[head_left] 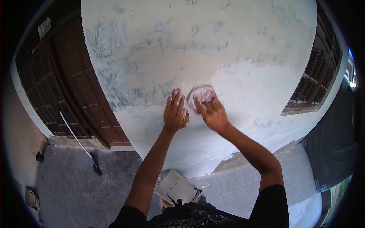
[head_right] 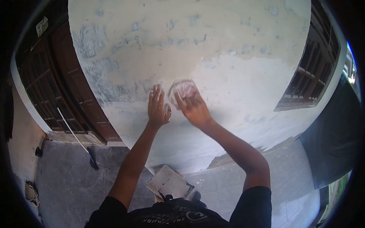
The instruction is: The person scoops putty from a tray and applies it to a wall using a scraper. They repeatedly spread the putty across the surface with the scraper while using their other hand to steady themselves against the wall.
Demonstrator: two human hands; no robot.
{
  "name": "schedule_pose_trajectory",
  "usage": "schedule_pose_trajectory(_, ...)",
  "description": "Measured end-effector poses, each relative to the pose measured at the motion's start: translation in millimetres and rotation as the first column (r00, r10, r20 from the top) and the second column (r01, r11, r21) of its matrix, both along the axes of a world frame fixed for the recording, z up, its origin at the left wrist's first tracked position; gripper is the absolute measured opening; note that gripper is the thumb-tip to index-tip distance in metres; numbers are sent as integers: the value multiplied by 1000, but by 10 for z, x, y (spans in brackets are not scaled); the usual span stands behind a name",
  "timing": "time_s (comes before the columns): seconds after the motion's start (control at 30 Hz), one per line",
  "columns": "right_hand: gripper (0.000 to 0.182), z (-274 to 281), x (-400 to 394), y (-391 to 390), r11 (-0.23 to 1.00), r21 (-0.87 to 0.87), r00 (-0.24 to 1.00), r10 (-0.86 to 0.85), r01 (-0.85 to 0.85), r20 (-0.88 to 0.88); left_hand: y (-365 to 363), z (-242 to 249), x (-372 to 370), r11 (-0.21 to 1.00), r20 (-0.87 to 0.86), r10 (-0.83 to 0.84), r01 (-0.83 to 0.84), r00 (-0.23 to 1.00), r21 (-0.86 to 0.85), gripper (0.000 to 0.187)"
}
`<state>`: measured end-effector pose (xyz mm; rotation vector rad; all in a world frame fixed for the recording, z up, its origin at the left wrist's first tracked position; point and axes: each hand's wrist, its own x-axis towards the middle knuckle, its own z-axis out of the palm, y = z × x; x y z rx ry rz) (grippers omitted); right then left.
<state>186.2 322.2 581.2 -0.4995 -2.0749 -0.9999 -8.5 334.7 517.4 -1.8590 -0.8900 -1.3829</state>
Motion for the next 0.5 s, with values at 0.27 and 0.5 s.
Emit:
schedule_pose_trajectory(0.27, 68, 738, -33, -99, 997, 48, 990, 73, -67, -120, 18, 14, 41, 998, 26, 43, -45, 999, 44, 54)
schedule_pose_trajectory(0.5, 58, 161, -61, 66, 999, 51, 1000, 10, -8, -30, 8, 26, 27, 998, 24, 36, -38, 999, 54, 55)
